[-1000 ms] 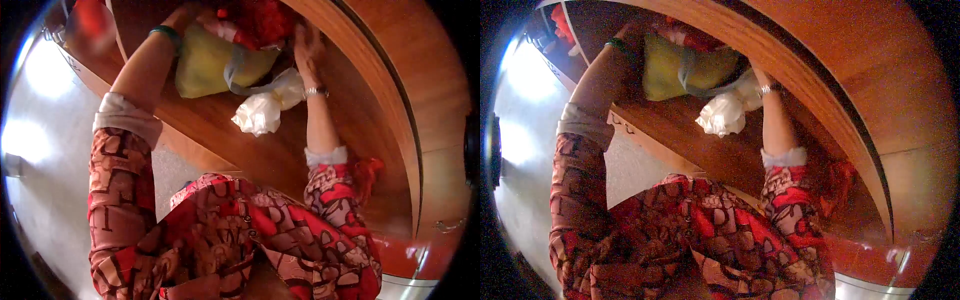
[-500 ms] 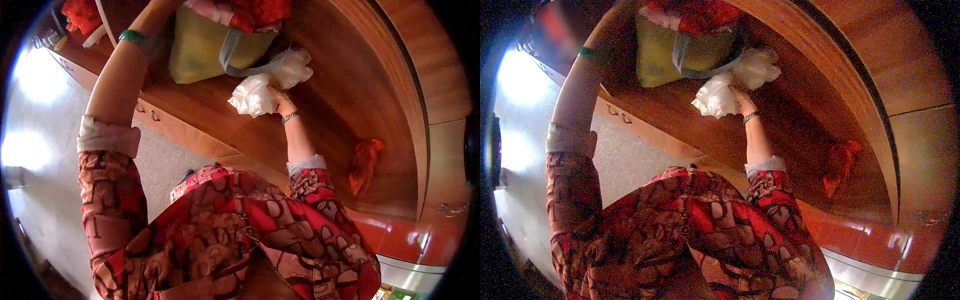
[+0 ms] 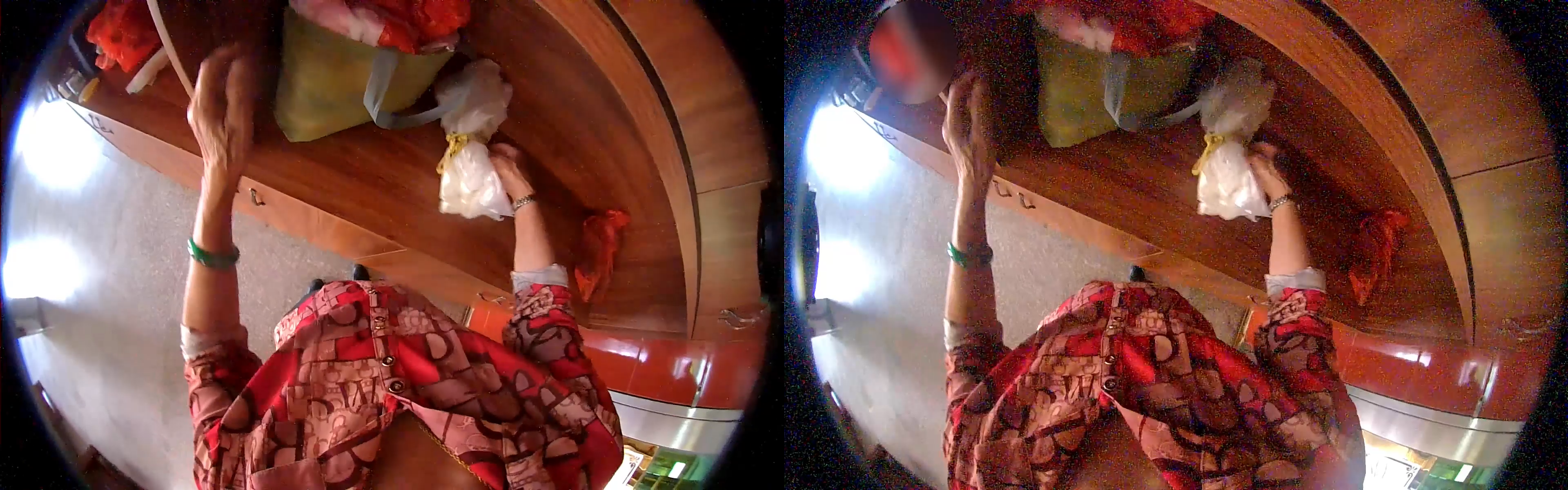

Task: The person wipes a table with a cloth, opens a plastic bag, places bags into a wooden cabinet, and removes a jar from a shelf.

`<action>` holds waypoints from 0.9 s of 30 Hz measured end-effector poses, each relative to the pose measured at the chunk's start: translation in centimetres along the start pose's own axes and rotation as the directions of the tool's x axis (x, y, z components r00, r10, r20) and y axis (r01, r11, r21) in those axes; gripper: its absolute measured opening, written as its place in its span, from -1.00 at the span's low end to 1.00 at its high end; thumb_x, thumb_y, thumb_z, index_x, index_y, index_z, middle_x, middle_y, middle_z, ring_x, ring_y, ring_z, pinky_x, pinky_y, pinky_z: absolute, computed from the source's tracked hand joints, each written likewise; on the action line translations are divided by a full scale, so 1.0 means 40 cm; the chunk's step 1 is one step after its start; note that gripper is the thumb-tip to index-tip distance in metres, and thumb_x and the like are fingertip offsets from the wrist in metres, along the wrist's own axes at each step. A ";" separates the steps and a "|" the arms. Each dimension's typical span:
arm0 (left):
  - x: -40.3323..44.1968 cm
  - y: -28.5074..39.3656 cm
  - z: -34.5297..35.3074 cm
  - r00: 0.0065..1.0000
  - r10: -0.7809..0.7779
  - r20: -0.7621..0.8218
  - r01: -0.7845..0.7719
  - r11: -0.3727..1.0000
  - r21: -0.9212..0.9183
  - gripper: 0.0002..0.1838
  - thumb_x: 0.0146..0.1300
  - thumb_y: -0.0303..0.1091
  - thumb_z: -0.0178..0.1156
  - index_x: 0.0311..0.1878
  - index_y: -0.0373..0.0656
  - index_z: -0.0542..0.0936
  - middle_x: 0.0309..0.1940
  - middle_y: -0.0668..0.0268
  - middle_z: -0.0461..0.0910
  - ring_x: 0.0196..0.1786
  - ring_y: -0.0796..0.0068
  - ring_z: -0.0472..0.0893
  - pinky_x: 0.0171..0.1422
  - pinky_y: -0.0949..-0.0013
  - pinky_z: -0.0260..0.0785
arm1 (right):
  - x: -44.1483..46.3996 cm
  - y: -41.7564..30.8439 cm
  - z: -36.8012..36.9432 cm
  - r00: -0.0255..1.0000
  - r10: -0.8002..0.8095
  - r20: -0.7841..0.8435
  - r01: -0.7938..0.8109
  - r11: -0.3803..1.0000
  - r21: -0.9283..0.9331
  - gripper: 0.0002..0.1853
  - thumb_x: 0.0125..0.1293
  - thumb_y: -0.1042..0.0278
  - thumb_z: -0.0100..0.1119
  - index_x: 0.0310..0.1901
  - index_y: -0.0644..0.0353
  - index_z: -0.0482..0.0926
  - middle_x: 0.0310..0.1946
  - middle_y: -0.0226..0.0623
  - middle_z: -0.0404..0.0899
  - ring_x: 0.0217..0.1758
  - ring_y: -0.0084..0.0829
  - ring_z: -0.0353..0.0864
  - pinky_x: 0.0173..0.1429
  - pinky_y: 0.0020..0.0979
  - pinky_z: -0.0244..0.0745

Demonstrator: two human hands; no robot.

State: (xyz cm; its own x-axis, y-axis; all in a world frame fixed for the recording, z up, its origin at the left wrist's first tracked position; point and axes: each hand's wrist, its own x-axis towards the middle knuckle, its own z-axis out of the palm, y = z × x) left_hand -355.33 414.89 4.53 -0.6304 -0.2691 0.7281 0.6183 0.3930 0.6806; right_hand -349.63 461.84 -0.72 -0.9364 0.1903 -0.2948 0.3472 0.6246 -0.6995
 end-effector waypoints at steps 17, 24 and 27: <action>-0.461 -0.090 -0.436 0.587 -0.805 0.082 0.778 0.589 0.219 -0.83 0.17 -0.35 0.12 -0.28 -0.28 0.54 -0.52 0.29 0.55 -0.40 0.61 0.49 -0.29 0.47 0.35 | 0.294 0.298 0.101 0.798 -0.596 0.086 0.337 0.324 -0.884 -0.46 0.07 0.10 0.13 0.08 0.17 0.34 0.00 -0.11 0.43 0.01 -0.13 0.41 0.04 -0.24 0.31; -0.508 -0.037 -0.465 0.525 -0.845 0.103 0.801 0.531 0.275 -0.81 0.15 -0.30 0.14 -0.25 -0.22 0.56 -0.45 0.17 0.61 -0.35 0.44 0.60 -0.27 0.39 0.42 | 0.207 0.300 0.049 0.840 -0.458 -0.289 0.102 0.658 -0.746 -0.51 0.09 0.22 0.12 0.07 0.20 0.34 0.01 -0.15 0.40 0.00 -0.20 0.40 0.03 -0.30 0.31; -0.467 -0.001 -0.458 0.460 -0.873 0.162 0.809 0.488 0.328 -0.79 0.16 -0.32 0.13 -0.22 -0.25 0.54 -0.41 0.20 0.59 -0.29 0.46 0.57 -0.23 0.40 0.41 | 0.096 0.184 0.114 0.670 -0.418 -0.613 0.114 0.875 -0.471 -0.59 0.12 0.29 0.09 0.00 0.24 0.38 -0.07 -0.17 0.44 -0.08 -0.25 0.44 -0.04 -0.34 0.35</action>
State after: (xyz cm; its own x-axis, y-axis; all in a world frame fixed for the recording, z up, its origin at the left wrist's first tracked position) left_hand -334.99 403.79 -7.60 -0.9061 -0.3242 -0.2720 -0.3623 0.2621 0.8944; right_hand -350.42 463.73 -9.96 -0.8041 0.3312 0.4936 0.1729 0.9248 -0.3389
